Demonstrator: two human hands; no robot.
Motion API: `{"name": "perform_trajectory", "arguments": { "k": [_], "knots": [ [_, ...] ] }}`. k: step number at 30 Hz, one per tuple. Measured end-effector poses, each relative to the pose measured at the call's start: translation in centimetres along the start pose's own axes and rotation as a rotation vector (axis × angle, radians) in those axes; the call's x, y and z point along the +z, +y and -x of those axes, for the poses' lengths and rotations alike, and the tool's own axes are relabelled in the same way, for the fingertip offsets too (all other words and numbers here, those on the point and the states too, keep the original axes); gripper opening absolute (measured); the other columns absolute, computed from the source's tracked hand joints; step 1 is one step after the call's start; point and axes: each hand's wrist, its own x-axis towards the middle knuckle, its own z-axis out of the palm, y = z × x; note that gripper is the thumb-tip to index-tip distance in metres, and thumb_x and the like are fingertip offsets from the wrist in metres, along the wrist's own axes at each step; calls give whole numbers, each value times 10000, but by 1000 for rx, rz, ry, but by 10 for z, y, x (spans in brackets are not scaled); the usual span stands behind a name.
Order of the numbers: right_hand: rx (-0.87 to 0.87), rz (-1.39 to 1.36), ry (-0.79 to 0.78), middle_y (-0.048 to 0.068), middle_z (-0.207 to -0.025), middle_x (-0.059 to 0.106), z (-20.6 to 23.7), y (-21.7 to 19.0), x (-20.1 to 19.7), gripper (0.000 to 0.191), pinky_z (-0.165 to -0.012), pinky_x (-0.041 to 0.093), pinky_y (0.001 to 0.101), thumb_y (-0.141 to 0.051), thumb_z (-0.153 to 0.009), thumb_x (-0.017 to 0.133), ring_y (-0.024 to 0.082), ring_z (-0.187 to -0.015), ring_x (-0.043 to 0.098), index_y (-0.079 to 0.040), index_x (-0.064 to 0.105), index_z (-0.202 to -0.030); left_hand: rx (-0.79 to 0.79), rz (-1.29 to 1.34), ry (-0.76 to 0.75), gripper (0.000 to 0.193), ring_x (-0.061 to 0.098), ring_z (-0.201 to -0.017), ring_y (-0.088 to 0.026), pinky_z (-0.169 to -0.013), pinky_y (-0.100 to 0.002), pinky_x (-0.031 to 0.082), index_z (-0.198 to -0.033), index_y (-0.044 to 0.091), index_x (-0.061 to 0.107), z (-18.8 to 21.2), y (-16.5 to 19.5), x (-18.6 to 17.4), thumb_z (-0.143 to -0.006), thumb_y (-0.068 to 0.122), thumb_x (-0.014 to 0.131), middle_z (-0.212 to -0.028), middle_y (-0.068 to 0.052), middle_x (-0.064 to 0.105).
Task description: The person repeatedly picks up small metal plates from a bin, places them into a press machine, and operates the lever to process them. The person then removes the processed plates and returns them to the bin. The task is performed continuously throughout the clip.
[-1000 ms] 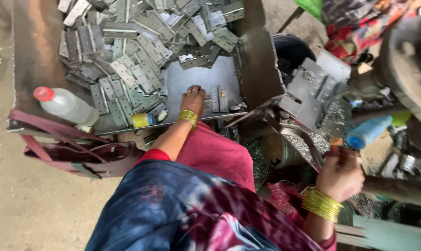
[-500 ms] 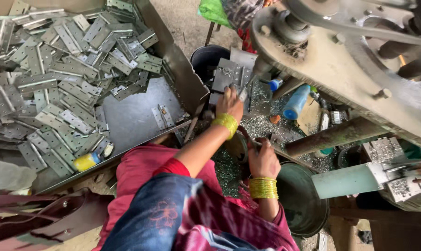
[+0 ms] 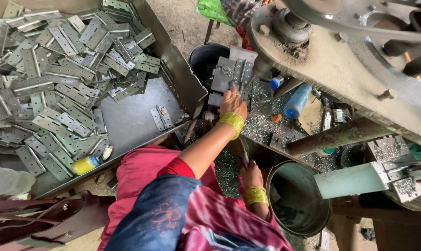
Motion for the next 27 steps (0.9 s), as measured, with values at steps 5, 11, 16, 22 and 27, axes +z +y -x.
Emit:
{"name": "perform_trajectory", "arguments": {
  "k": [5, 11, 16, 22, 27],
  "knots": [
    [3, 23, 37, 308, -1063, 700, -5, 3, -10, 486, -865, 521, 568, -469, -917, 644, 501, -1033, 654, -49, 633, -1160, 53, 18, 10, 321, 388, -1434, -260, -1025, -403, 296, -1102, 85, 779, 14, -9, 6, -954, 196, 517, -1493, -128, 548],
    [2, 6, -53, 292, -1028, 724, -25, -4, -30, 529, -867, 550, 534, -530, -905, 620, 459, -1014, 703, -53, 645, -1131, 192, -141, -103, 317, 415, -1467, -352, -1208, -488, 220, -1110, 68, 789, 25, -16, -25, -1038, 215, 518, -1345, -142, 683],
    [67, 59, 47, 280, -1085, 710, -4, 8, 8, 506, -886, 520, 555, -518, -918, 627, 473, -1063, 663, -71, 653, -1154, 171, -130, -139, 270, 292, -1502, -388, -1199, -560, 110, -960, 93, 823, 34, -15, -47, -947, 188, 571, -1507, -170, 505],
    [-20, 45, -3, 295, -1060, 695, -30, 23, 5, 472, -877, 520, 551, -457, -893, 671, 485, -1056, 656, -53, 670, -1137, 166, -56, -151, 273, 325, -1488, -348, -1209, -604, 76, -1090, 78, 781, 30, -23, -42, -964, 179, 561, -1541, -175, 480],
    [124, -81, 32, 300, -1059, 702, -18, 26, 34, 501, -867, 525, 561, -469, -877, 673, 509, -1044, 650, -41, 668, -1138, 158, -22, -132, 273, 306, -1507, -325, -1214, -590, 40, -1074, 100, 789, 27, -27, -34, -955, 187, 559, -1575, -149, 436]
  ]
}}
